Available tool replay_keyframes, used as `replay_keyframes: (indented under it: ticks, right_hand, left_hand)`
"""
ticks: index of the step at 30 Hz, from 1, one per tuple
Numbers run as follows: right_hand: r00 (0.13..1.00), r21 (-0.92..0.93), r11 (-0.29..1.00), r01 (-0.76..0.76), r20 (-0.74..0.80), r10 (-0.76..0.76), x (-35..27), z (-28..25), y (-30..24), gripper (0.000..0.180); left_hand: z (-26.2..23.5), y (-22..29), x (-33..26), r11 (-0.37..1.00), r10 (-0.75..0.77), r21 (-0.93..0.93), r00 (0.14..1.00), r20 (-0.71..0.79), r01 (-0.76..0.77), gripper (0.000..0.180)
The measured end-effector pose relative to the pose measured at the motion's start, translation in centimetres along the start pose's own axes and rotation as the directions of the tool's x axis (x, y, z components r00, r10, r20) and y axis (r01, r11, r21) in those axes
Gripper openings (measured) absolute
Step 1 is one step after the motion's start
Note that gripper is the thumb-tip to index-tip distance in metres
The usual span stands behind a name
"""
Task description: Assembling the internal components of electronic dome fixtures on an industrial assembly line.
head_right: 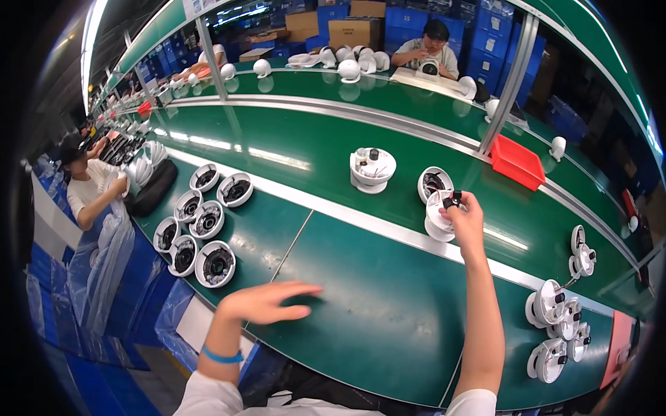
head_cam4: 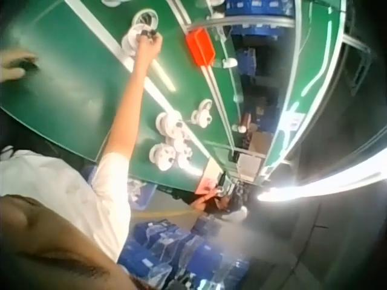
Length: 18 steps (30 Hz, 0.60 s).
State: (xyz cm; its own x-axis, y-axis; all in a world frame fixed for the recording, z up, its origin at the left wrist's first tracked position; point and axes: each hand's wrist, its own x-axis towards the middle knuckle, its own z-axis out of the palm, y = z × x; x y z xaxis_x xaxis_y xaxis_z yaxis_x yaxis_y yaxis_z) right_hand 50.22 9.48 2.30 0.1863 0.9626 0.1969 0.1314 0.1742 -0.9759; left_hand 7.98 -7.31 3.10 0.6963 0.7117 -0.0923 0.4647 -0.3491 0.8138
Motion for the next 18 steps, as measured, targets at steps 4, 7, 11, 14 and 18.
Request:
replay_keyframes:
  ticks: [4, 7, 11, 14, 18]
  right_hand:
    - [0.978, -0.264, 0.965, -0.007, -0.204, -0.048, 5.0, -0.6, 2.2, 0.036]
    - [0.726, -0.694, 0.641, 0.327, -0.249, -0.641, 4.5, 4.7, 1.1, 0.041]
    - [0.963, -0.441, 0.857, 0.266, 0.082, -0.256, 5.9, 10.8, -0.9, 0.035]
    - [0.908, -0.478, 0.78, 0.404, 0.107, -0.405, 9.5, 12.2, 1.1, 0.048]
    - [0.923, -0.519, 0.766, 0.379, 0.275, -0.27, 8.6, 13.8, -2.8, 0.054]
  left_hand:
    - [-0.4, -1.1, -7.4, 0.966, -0.153, -0.255, 0.857, -0.491, 0.026, 0.042]
    - [1.0, -3.4, -10.6, 0.978, -0.097, -0.001, 0.453, -0.886, 0.207, 0.042]
    - [2.7, -6.1, -12.3, 0.736, -0.004, 0.328, 0.488, -0.873, 0.592, 0.055]
    - [2.8, -5.9, -11.5, 0.808, 0.048, 0.345, 0.53, -0.846, 0.477, 0.038]
    - [2.8, -4.5, -11.0, 0.876, 0.139, 0.328, 0.465, -0.874, 0.354, 0.041]
